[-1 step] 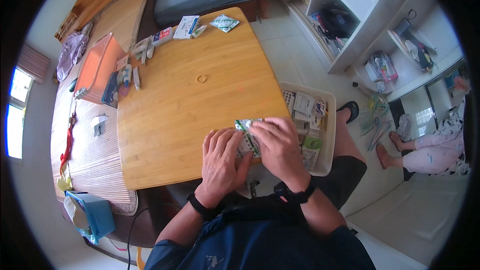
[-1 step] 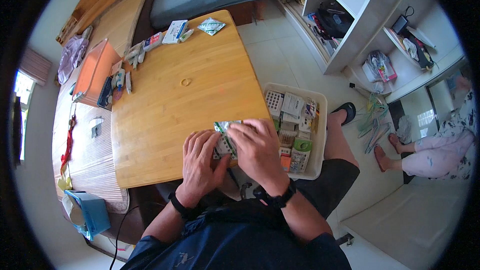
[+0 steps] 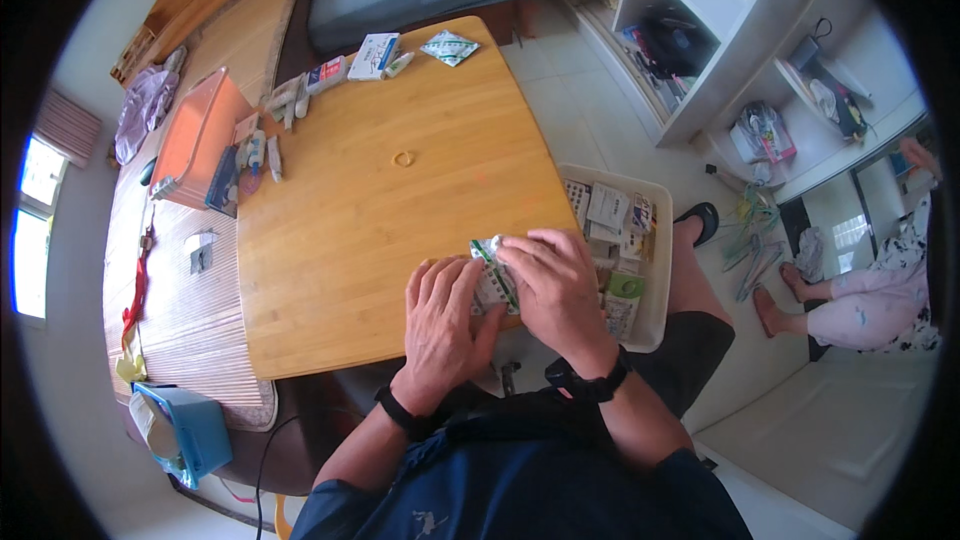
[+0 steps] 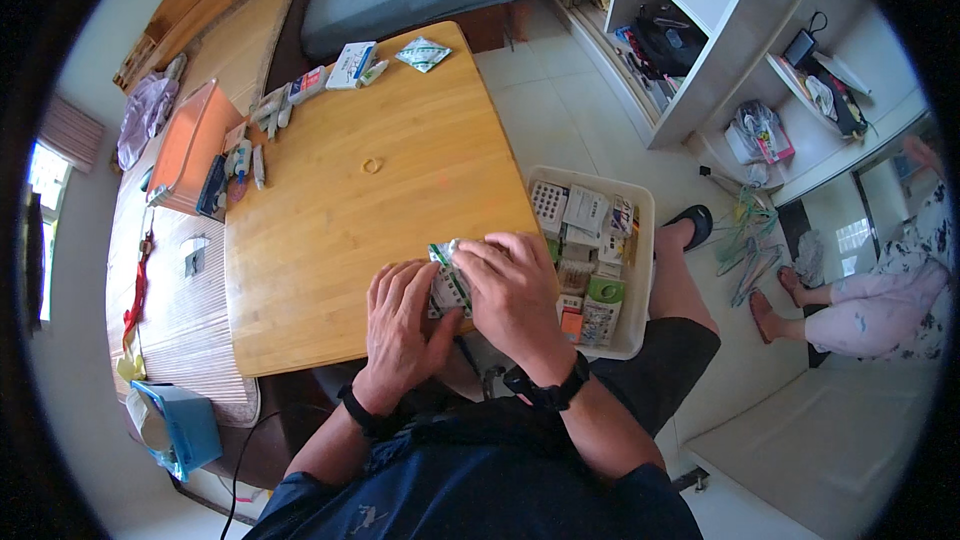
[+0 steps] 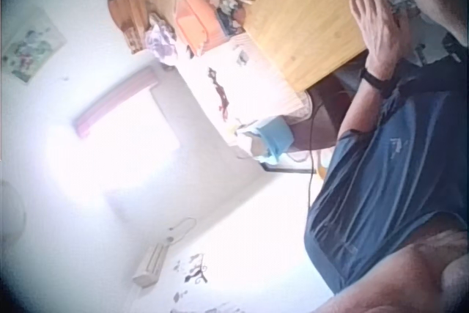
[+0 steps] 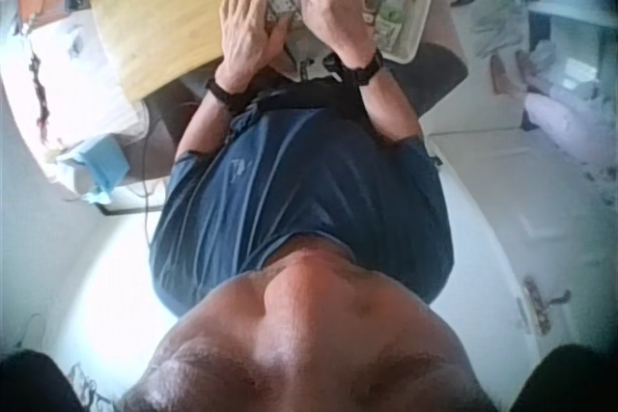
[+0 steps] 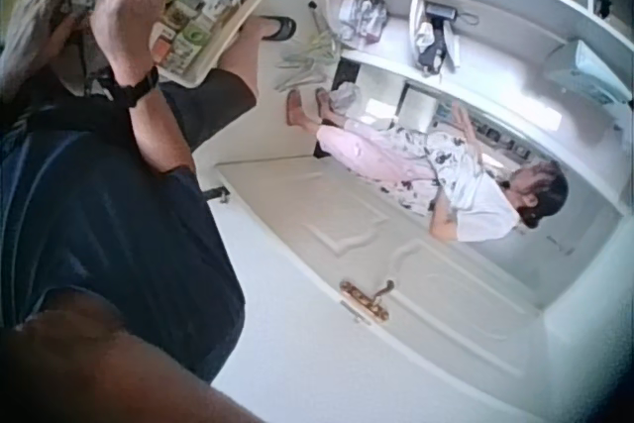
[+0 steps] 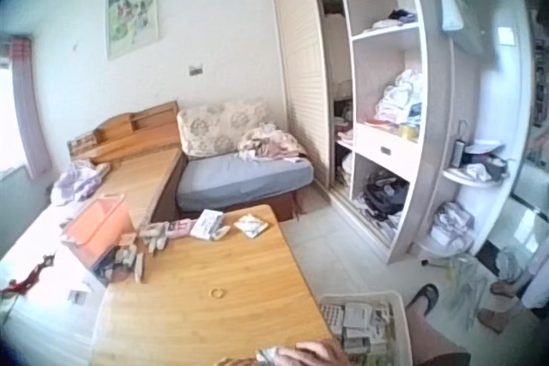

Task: The person wipes down various medicine boxes, packets, and tubes using a white cloth, handling them one by one at a wooden table and then placing them into a white plastic bin.

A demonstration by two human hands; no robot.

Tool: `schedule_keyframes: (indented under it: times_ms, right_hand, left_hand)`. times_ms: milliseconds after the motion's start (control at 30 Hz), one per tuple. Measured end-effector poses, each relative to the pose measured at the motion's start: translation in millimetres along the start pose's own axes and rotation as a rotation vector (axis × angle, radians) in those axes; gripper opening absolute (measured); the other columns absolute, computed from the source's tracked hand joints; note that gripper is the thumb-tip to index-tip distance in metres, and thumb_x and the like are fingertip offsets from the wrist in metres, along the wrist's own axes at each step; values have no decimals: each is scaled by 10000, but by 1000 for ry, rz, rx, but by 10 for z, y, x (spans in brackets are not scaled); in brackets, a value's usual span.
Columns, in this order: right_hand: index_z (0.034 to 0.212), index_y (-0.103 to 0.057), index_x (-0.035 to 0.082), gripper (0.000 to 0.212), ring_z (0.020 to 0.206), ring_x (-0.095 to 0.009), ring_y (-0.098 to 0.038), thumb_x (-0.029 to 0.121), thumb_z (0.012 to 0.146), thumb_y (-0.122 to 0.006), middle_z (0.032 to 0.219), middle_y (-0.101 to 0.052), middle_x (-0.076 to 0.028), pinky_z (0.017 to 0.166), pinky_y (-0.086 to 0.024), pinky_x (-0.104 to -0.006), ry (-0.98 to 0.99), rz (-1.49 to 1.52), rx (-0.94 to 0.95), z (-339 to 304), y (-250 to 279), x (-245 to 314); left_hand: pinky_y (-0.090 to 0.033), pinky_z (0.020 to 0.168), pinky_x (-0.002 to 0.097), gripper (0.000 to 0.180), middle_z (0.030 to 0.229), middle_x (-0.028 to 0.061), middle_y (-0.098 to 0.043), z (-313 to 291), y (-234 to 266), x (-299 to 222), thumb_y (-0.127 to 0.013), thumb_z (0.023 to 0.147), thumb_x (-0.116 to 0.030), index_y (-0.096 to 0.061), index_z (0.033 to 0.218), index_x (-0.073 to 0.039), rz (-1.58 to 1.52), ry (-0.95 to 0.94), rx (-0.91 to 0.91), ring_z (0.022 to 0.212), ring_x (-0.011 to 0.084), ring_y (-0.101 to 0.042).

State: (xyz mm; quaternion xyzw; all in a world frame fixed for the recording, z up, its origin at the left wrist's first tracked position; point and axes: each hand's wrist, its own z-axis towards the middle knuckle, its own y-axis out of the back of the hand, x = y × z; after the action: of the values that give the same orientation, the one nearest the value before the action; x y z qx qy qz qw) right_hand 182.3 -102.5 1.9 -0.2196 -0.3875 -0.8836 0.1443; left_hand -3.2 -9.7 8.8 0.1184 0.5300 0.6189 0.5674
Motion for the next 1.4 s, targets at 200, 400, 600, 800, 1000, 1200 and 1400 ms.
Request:
schedule_keyframes:
  times_ms: [200, 400, 600, 800, 1000, 1200, 1400]
  right_hand:
    - [1232, -836, 52, 298, 1249, -341, -728, 3, 946, -768, 1304, -837, -64, 1119, -539, -494, 93, 72, 91, -116, 37, 93]
    - [1214, -842, 59, 277, 1236, -316, -734, 35, 945, -783, 1276, -843, -56, 1113, -543, -486, 113, 36, 104, -26, 82, -4]
    - [1257, -849, 58, 311, 1247, -280, -739, 29, 953, -789, 1311, -850, -50, 1109, -550, -456, 62, -16, 21, 66, -151, -111]
    - [1243, -853, 61, 285, 1225, -300, -732, 29, 964, -800, 1309, -848, -47, 1101, -544, -476, 39, 7, 81, -14, 72, 79]
    - [1221, -850, 42, 260, 1241, -310, -731, 30, 963, -821, 1307, -841, -60, 1099, -546, -512, 34, -34, 110, -313, 285, 141]
    - [1267, -829, 32, 296, 1234, -318, -730, 14, 972, -809, 1313, -840, -66, 1089, -551, -498, -15, -96, 14, -30, 103, -62]
    - [1232, -829, 27, 286, 1220, -331, -729, -10, 948, -832, 1306, -840, -66, 1107, -546, -528, -35, -95, 19, -212, 222, 20]
  left_hand:
    - [-397, 1333, 614, 758, 1549, 244, -678, -30, 9, 1, -917, 916, -239, -661, 1594, -18, -28, 93, 28, 1518, 435, -597]
    - [-332, 1391, 617, 844, 1724, 232, -602, 6, 26, 9, -902, 958, -362, -615, 1684, -41, 91, 3, 133, 1639, 459, -505]
    - [-338, 1368, 658, 818, 1625, 226, -648, -49, 69, -26, -947, 924, -397, -670, 1597, -23, 47, -8, 105, 1552, 460, -563]
    - [-407, 1309, 654, 679, 1494, 201, -697, -129, 85, 52, -960, 913, -315, -734, 1494, -47, 57, -63, 25, 1419, 438, -639]
    - [-469, 1246, 630, 569, 1454, 185, -722, -52, 67, 36, -962, 907, -258, -783, 1409, -57, 22, -43, 34, 1339, 434, -669]
    - [-446, 1270, 633, 567, 1432, 167, -737, 22, 41, 27, -949, 927, -252, -784, 1438, -71, 60, -121, 3, 1351, 411, -683]
    - [-388, 1319, 655, 506, 1543, 124, -714, 56, 6, 48, -894, 987, -211, -794, 1482, -182, 65, -115, 105, 1434, 382, -657]
